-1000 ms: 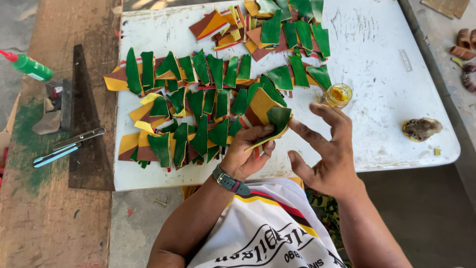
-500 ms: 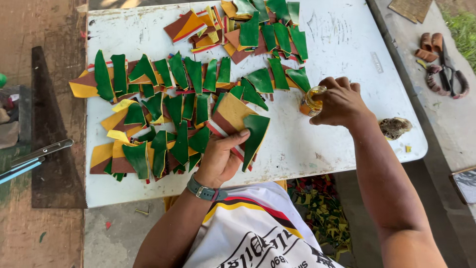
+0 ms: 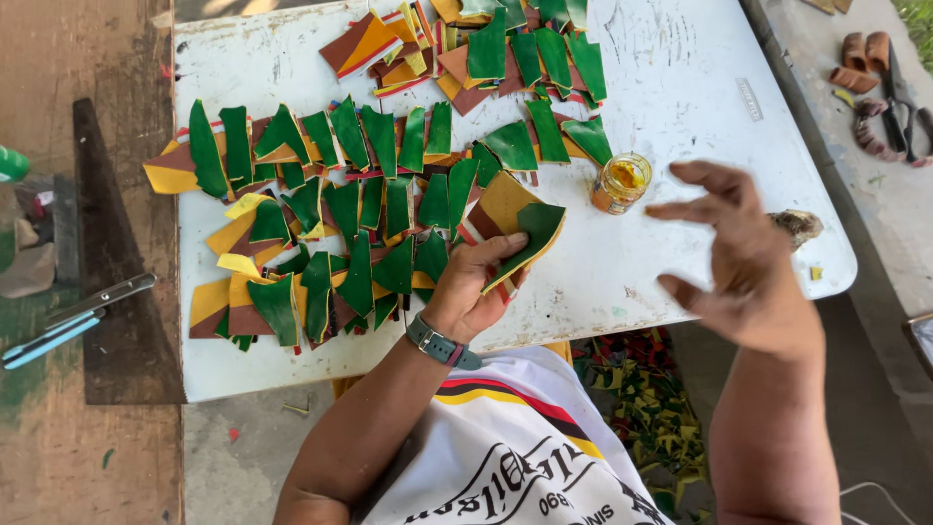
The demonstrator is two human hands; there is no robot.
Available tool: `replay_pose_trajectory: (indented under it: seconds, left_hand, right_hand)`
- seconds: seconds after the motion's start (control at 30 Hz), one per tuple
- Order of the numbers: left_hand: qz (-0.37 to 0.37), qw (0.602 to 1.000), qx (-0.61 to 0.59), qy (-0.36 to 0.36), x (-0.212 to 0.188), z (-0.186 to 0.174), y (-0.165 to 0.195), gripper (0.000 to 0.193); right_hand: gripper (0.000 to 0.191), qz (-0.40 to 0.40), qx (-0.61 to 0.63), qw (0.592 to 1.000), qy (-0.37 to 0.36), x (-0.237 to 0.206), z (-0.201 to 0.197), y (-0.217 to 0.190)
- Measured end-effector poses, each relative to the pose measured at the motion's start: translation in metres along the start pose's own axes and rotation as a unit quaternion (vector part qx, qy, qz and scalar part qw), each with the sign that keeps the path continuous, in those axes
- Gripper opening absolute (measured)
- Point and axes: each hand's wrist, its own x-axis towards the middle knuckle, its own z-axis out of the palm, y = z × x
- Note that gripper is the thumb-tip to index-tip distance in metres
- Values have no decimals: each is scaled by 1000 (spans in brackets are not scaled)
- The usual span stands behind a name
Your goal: The person picks up a triangular layered piece from the table, applies yellow glue from a jar onto it, presses a green fabric strip onto the glued surface, and places the assembled piece back on the table, repeating this cycle for many pieces.
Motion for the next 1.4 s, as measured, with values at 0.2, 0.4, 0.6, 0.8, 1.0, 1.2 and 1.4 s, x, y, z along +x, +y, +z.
replay_pose_trajectory:
  seconds: [0.2,0.4,0.6,0.8,1.0,1.2,1.4]
  left_hand:
    - [26,994,45,-94,-5,20,-7,11]
    - [14,996,42,-77,-10,21,-3,11]
    - [34,997,15,-65,-8,19,-2,13]
    - [39,994,-25,-96,-15,17,0,15]
    - [46,988,-12,-146,-19,13,1,16]
    - [69,996,-15,-52,-21,21,4,20]
    - [91,995,-2,-46,-22,14,4,22]
  right_hand:
    - [65,20,46,999,5,-2,37,-25]
    - [70,19,-140,989,30,13,44,-37]
    - [57,-70,-197,978,24,6,65,-41]
    - [56,-66,-332,937,87,-1,75,-42]
    - [67,-65,-352,930,86,4,78,-45]
    - [70,-93,-320,941,60,6,99,-48]
    - [59,-48,-355,930,89,-8,97,-26]
